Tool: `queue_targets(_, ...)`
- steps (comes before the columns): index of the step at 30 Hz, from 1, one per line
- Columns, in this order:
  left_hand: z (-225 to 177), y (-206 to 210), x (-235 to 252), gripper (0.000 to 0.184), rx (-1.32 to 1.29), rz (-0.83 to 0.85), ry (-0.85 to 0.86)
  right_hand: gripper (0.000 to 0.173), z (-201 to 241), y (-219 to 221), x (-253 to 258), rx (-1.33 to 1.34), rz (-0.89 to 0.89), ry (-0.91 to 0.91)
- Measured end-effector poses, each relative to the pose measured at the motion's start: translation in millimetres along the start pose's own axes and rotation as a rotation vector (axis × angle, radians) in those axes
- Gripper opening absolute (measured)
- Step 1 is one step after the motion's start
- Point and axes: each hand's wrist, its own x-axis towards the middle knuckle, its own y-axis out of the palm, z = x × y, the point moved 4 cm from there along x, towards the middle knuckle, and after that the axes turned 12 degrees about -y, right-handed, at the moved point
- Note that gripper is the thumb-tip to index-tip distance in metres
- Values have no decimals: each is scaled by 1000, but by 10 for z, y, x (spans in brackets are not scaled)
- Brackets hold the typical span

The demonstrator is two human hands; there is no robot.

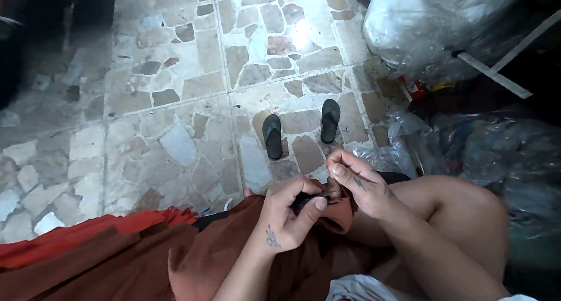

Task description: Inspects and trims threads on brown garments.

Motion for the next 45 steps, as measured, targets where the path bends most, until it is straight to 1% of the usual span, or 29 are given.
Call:
queue_targets(3, 11, -52, 9, 39, 81, -17, 6, 23, 24, -5, 8, -22, 2, -9)
queue_targets(7, -14, -17, -2, 42, 192, -29, 36, 23, 36, 25, -6, -59, 16, -22)
queue_targets(15, -45, 55, 0, 43, 263, -69, 111, 23, -9, 0, 1, -185, 39, -21)
queue_targets(21, -28, 90, 3, 35, 222, -80, 39, 22, -44, 14, 12, -143, 44, 17)
queue_targets(24, -9, 74, 23, 41, 215, -24, 38, 21, -46, -9, 12, -122, 26, 38)
queue_targets(29, 8, 90, 14, 40, 195, -43, 11, 22, -82, 16, 12, -42, 32, 58)
queue_targets(32, 31, 65, 32, 46, 164, -18, 24, 22, -112, -14, 18, -39, -9, 78)
queue_targets(36, -14, 60, 27, 42, 116, -42, 54, 21, -111, 17, 20, 28, 3, 87)
queue_targets(38, 5, 54, 18, 49, 77, -51, 43, 22, -116, 4, 20, 14, -14, 84)
queue_targets(39, 19, 59, 11, 55, 89, -53, 9, 22, -113, -15, 18, 1, -40, 89)
queue_targets(40, 35, 68, 5, 58, 100, -45, -34, 22, -101, -35, 17, -11, -71, 90)
queue_targets(41, 46, 80, 6, 51, 99, -27, -75, 22, -84, -54, 18, -25, -101, 85)
queue_targets(43, 52, 102, 24, 27, 74, 7, -96, 22, -49, -96, 24, -79, -164, 53)
queue_targets(44, 49, 93, 27, 22, 49, 15, -78, 21, -37, -129, 30, -115, -193, 19)
queue_targets(45, 41, 71, 29, 21, 13, 24, -55, 19, -25, -171, 38, -139, -230, -21)
